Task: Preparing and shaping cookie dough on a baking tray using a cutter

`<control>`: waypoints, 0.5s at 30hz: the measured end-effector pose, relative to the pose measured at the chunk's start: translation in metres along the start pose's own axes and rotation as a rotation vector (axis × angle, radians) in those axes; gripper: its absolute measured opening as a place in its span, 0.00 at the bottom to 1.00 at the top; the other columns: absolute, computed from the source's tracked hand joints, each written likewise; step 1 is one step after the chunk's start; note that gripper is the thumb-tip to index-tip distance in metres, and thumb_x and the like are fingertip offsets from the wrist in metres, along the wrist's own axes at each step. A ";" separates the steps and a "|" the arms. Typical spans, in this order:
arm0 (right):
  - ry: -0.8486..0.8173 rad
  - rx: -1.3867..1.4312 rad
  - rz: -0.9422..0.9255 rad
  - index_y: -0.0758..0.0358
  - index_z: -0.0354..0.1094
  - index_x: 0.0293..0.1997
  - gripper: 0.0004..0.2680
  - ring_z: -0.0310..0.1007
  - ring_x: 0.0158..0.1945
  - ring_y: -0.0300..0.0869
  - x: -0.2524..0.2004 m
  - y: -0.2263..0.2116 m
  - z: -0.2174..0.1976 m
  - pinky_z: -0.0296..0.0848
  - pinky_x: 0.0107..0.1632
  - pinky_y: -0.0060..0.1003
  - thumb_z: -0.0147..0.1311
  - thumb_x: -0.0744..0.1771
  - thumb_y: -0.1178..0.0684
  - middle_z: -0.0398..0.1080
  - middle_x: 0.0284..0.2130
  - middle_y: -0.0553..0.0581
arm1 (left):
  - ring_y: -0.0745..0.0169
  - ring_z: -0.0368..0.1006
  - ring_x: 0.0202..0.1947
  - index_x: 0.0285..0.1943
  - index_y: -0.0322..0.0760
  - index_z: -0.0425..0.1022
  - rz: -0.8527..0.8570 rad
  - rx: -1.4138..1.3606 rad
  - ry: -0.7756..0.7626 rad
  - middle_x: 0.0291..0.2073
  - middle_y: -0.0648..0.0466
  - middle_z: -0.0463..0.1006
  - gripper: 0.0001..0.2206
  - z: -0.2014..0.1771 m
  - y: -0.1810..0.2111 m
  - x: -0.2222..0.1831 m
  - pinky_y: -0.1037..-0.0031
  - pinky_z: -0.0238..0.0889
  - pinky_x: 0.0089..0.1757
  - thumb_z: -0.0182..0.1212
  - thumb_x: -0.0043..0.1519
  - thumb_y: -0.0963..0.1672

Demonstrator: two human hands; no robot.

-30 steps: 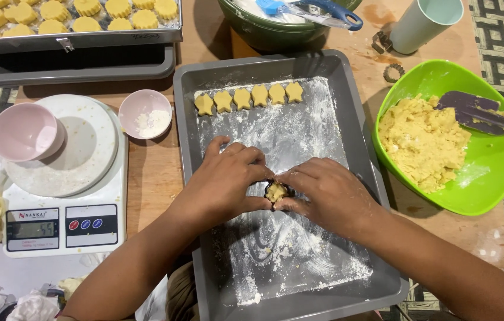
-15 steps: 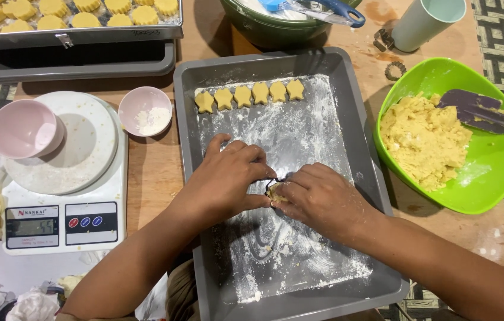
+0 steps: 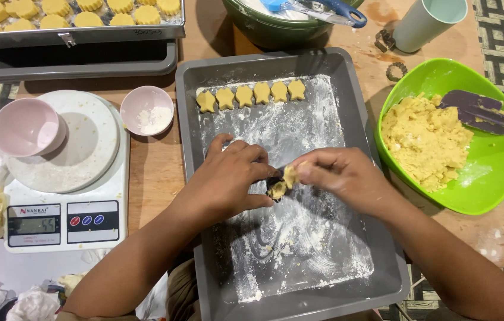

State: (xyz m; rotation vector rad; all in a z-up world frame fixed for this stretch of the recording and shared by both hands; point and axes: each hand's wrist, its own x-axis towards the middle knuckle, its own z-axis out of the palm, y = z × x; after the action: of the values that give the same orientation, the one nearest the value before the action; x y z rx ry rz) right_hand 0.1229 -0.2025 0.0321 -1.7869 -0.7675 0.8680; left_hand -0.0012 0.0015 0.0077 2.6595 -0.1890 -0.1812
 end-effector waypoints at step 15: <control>0.675 -0.678 -0.281 0.72 0.60 0.60 0.12 0.69 0.56 0.51 -0.092 0.002 -0.140 0.69 0.62 0.43 0.64 0.75 0.65 0.67 0.54 0.67 | 0.52 0.69 0.53 0.57 0.52 0.81 0.026 0.020 0.015 0.48 0.58 0.76 0.22 0.012 -0.009 0.003 0.45 0.41 0.62 0.68 0.56 0.57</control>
State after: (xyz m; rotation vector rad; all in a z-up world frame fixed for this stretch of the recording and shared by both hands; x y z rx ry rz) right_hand 0.1892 -0.3458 0.0889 -2.2816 -0.8722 -0.2408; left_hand 0.0007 0.0037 -0.0076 2.6763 -0.2214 -0.1510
